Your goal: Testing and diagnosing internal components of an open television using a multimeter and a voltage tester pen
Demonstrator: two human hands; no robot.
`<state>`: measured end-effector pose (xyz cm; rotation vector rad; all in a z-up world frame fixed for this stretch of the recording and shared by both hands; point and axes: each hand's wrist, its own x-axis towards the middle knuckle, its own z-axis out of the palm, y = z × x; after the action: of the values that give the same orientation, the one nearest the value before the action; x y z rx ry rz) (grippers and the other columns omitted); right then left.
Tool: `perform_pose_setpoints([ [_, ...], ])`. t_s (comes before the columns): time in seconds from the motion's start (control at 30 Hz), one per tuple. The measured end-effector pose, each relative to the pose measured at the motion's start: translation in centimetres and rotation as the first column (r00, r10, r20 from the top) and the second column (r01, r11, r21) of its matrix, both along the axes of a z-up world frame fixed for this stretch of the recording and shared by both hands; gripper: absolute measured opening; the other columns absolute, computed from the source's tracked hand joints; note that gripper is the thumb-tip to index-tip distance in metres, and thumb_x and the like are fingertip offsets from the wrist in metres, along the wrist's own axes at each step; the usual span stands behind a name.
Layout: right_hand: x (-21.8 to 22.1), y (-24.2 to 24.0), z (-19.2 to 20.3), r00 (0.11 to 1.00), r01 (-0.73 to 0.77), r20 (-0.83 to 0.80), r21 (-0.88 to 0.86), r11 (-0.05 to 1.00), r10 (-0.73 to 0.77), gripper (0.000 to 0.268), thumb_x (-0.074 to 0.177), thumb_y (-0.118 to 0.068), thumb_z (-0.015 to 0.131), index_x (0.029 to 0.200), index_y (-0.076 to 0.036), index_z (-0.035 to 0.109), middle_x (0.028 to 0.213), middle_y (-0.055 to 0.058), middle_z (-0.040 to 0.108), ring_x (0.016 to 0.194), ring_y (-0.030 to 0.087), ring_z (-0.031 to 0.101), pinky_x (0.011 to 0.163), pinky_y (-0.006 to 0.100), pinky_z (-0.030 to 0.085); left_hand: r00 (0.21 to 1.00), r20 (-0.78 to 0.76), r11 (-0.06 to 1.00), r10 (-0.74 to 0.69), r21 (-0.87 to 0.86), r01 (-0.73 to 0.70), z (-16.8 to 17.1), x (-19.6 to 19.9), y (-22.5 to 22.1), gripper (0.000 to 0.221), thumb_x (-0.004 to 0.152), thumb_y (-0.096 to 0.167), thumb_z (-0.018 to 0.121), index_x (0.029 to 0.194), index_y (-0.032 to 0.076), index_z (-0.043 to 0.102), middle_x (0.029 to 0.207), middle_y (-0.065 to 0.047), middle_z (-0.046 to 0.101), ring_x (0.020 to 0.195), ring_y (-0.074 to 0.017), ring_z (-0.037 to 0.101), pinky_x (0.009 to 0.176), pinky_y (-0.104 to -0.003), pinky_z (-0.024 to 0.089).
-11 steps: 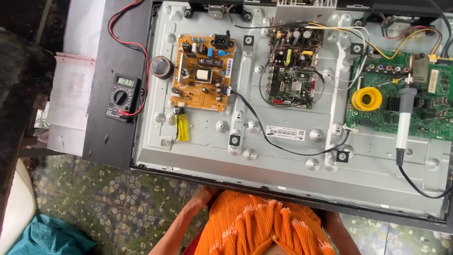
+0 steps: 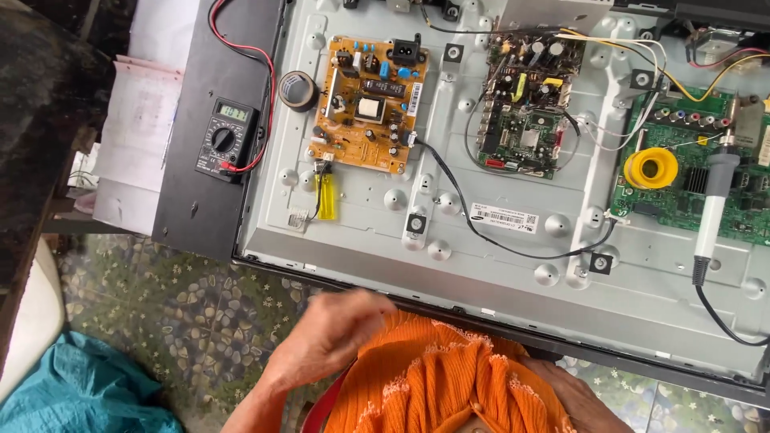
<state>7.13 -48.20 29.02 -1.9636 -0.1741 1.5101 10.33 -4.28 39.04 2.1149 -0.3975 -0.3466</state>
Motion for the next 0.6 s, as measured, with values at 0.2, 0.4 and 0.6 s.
perform_pose_setpoints([
  [0.2,3.8,1.3,4.7,0.990,0.125,0.057,0.115,0.985,-0.132,0.055,0.095,-0.043,0.053,0.149,-0.031,0.056,0.149,-0.006,0.068,0.138,0.011,0.067,0.112,0.031,0.050,0.626,0.693,0.694,0.358,0.251,-0.675,-2.1,5.6,2.3,0.010,0.103,0.020,0.067,0.103,0.010,0.068,0.082,-0.001,0.062,0.065,-0.0125,0.053,0.049,-0.027,0.037],
  [0.4,6.4,1.9,9.4,0.982,0.190,0.001,0.001,0.982,-0.190,0.057,0.091,-0.051,0.048,0.145,-0.040,0.064,0.134,-0.011,0.084,0.125,0.008,0.081,0.104,0.030,0.058,0.546,0.800,0.461,0.249,0.398,-0.793,-4.8,8.5,3.2,0.048,0.098,0.058,0.071,0.104,0.011,0.067,0.092,-0.006,0.064,0.081,-0.0217,0.058,0.057,-0.033,0.044],
  [0.6,8.8,2.9,10.8,0.989,0.109,0.089,0.087,0.990,-0.116,0.054,0.092,-0.052,0.052,0.142,-0.037,0.066,0.133,-0.010,0.085,0.123,0.008,0.082,0.102,0.030,0.060,0.687,0.580,0.576,0.437,0.406,-0.709,-4.4,9.3,2.2,0.045,0.092,0.022,0.073,0.127,0.002,0.053,0.088,-0.008,0.057,0.089,-0.0292,0.053,0.075,-0.043,0.047],
])
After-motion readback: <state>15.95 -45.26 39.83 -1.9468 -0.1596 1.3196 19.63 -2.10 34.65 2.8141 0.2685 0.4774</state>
